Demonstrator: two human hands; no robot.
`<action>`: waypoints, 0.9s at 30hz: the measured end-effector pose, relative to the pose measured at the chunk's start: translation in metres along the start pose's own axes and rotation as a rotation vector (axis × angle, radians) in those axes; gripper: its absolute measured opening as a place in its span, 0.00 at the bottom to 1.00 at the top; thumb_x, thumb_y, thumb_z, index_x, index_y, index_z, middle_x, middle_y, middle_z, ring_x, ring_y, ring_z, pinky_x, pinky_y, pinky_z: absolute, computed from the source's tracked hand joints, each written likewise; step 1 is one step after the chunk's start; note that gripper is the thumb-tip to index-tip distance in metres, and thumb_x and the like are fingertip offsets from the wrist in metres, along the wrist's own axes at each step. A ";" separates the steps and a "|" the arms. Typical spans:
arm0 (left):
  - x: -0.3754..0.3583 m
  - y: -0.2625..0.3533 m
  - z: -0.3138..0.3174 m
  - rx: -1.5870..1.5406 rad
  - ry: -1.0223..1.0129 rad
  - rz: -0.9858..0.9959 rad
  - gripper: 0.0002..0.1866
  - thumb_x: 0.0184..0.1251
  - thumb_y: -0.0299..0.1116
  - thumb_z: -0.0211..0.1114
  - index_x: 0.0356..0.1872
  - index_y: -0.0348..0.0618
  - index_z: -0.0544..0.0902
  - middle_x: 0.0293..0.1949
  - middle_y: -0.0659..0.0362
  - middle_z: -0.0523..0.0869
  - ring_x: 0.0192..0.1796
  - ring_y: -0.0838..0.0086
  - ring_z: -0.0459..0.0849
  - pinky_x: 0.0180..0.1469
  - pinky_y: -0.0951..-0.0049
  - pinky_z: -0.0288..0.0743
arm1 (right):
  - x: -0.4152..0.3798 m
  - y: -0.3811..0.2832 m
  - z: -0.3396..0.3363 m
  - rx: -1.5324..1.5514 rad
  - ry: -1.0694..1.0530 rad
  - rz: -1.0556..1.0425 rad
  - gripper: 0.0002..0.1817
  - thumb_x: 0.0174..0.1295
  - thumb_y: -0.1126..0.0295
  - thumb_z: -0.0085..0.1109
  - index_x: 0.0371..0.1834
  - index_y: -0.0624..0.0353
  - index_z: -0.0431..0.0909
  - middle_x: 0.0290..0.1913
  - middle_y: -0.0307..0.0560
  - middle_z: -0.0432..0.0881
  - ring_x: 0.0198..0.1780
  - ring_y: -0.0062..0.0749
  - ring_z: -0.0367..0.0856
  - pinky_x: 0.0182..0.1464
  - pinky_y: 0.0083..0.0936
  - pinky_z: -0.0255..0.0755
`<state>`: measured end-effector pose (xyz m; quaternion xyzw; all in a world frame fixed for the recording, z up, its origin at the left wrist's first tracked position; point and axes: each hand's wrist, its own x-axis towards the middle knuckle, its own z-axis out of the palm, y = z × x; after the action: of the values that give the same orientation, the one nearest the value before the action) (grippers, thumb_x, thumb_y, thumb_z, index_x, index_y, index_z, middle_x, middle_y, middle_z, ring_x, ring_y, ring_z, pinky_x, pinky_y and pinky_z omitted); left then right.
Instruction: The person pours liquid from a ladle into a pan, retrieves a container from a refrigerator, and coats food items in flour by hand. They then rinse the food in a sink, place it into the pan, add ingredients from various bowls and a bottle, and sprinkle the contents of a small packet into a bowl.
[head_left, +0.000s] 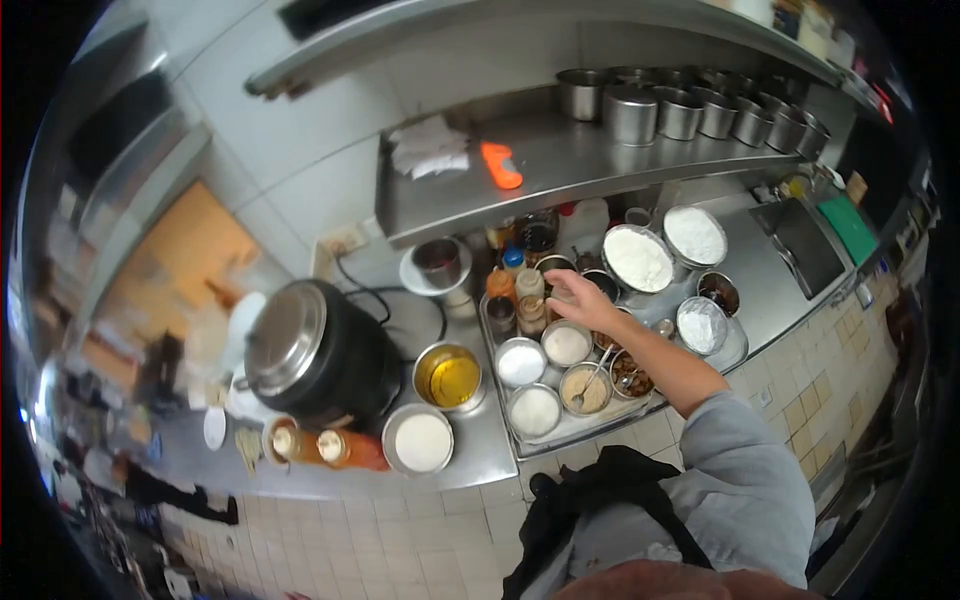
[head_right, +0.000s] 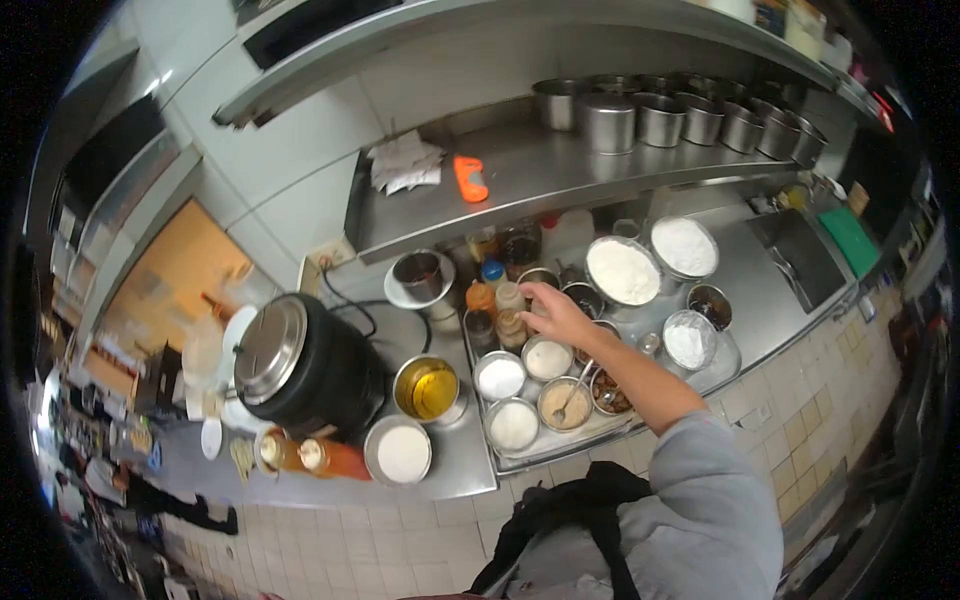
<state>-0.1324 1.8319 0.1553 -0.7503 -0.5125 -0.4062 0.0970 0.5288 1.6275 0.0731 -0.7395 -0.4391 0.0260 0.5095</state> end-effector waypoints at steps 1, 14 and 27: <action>0.047 0.013 0.013 -0.046 0.076 0.086 0.16 0.74 0.25 0.60 0.58 0.27 0.78 0.55 0.39 0.83 0.57 0.54 0.83 0.62 0.58 0.78 | -0.009 0.001 -0.013 0.059 0.054 0.013 0.24 0.66 0.74 0.62 0.65 0.65 0.70 0.61 0.53 0.76 0.60 0.35 0.80 0.59 0.31 0.77; 0.244 0.400 0.012 -0.963 0.278 1.105 0.18 0.65 0.08 0.60 0.56 0.29 0.80 0.54 0.42 0.82 0.53 0.61 0.84 0.56 0.66 0.83 | -0.198 0.017 -0.152 0.220 0.769 0.283 0.10 0.71 0.74 0.58 0.53 0.64 0.77 0.42 0.42 0.85 0.33 0.20 0.82 0.36 0.19 0.80; 0.259 0.814 -0.086 -1.012 0.005 1.245 0.17 0.68 0.36 0.69 0.53 0.38 0.87 0.39 0.57 0.89 0.39 0.79 0.84 0.38 0.81 0.75 | -0.152 0.089 -0.292 0.031 0.458 -0.013 0.06 0.68 0.79 0.57 0.44 0.68 0.80 0.35 0.46 0.88 0.28 0.21 0.84 0.31 0.18 0.78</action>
<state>0.5514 1.5911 0.6157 -0.8505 0.2468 -0.4624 -0.0449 0.6330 1.3030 0.0821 -0.7153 -0.3162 -0.1392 0.6074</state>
